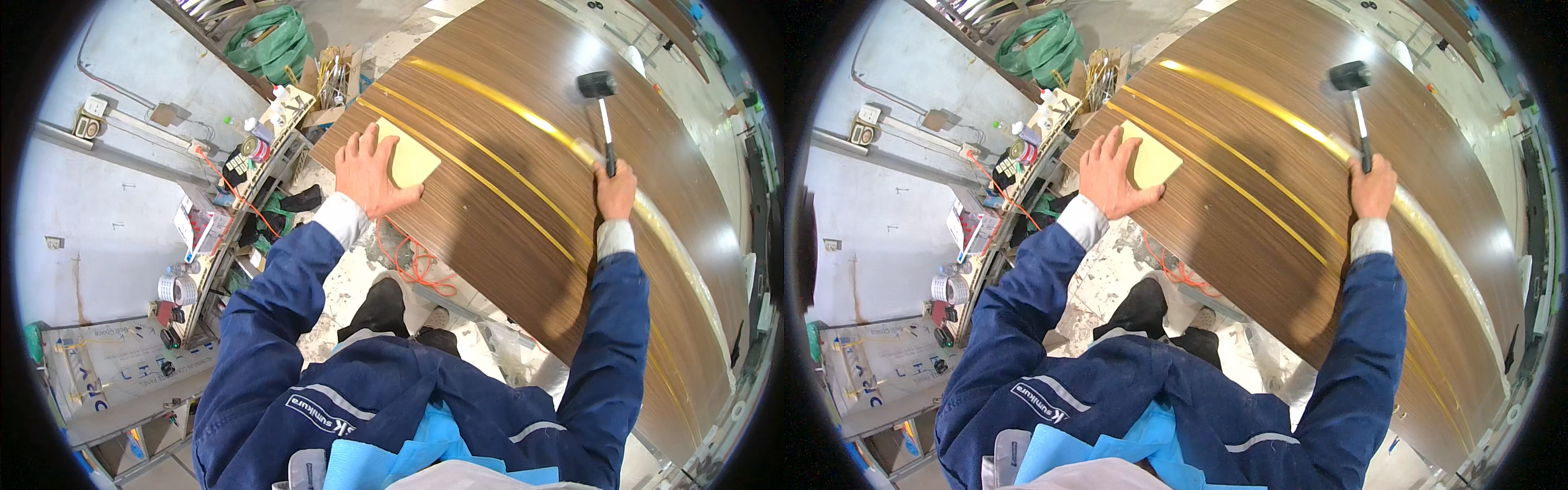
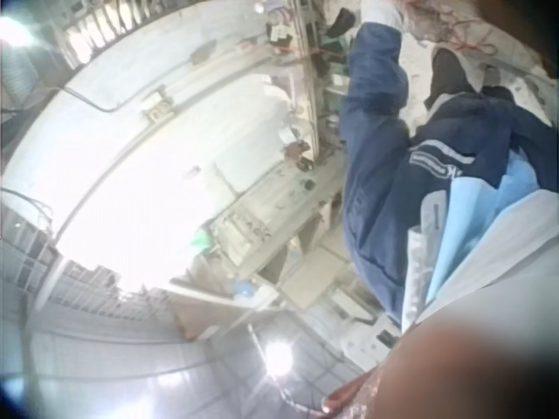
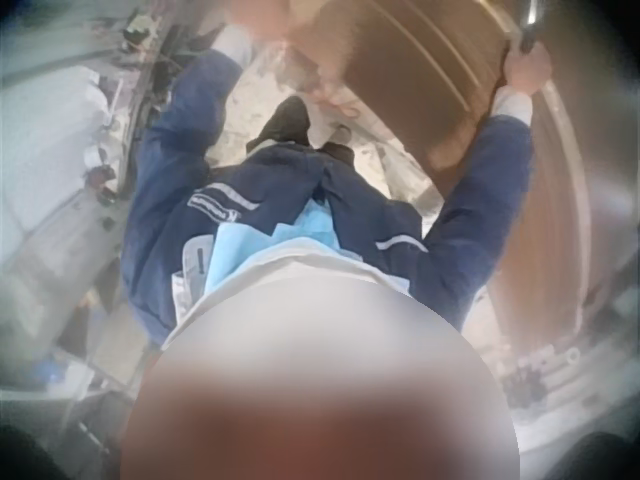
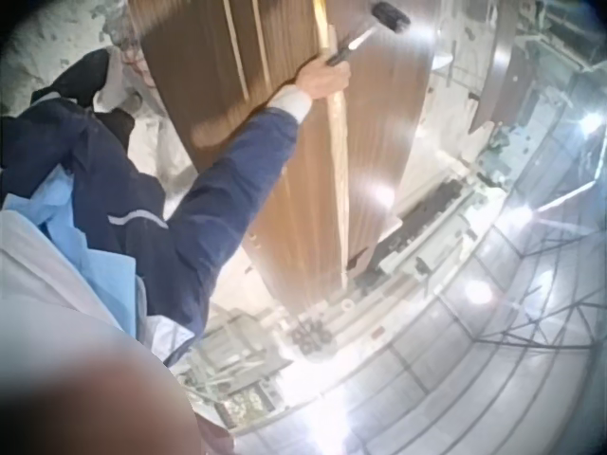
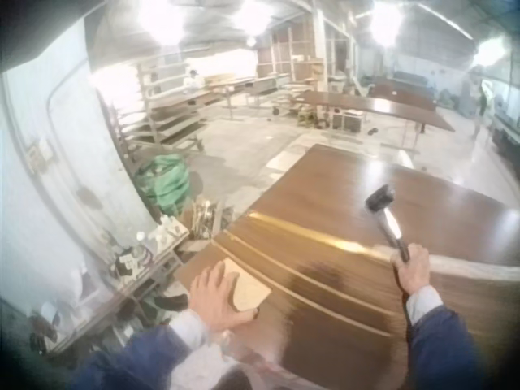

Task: The person applies yellow veneer strips to a large wooden board. They use a rubber mallet and a small block to press the strips into place, then use shears to trim the excess material. The person works along the length of the board, securing the veneer.

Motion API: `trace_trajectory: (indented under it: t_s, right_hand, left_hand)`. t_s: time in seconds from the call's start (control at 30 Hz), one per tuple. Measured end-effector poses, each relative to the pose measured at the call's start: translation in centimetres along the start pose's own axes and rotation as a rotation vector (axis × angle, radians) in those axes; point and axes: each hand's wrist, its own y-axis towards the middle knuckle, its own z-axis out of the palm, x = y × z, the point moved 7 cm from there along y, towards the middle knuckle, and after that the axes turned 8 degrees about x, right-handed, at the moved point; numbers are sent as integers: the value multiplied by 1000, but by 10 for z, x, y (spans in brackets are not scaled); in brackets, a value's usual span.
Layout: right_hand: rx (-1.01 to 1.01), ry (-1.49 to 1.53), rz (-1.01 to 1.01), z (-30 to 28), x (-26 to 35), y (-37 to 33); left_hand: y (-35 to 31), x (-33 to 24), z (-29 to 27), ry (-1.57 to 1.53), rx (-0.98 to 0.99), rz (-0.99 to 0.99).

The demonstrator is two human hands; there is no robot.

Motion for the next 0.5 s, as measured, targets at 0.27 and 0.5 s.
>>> trace_trajectory:
  t_s: [0.27, 0.5]
  right_hand:
    - [96, 818, 177, -35, 93, -80]
    - [326, 1172, 518, 13, 284, -236]
  left_hand:
    - [49, 76, -1, -124, 42, 136]
    - [131, 140, 22, -203, 377, 620]
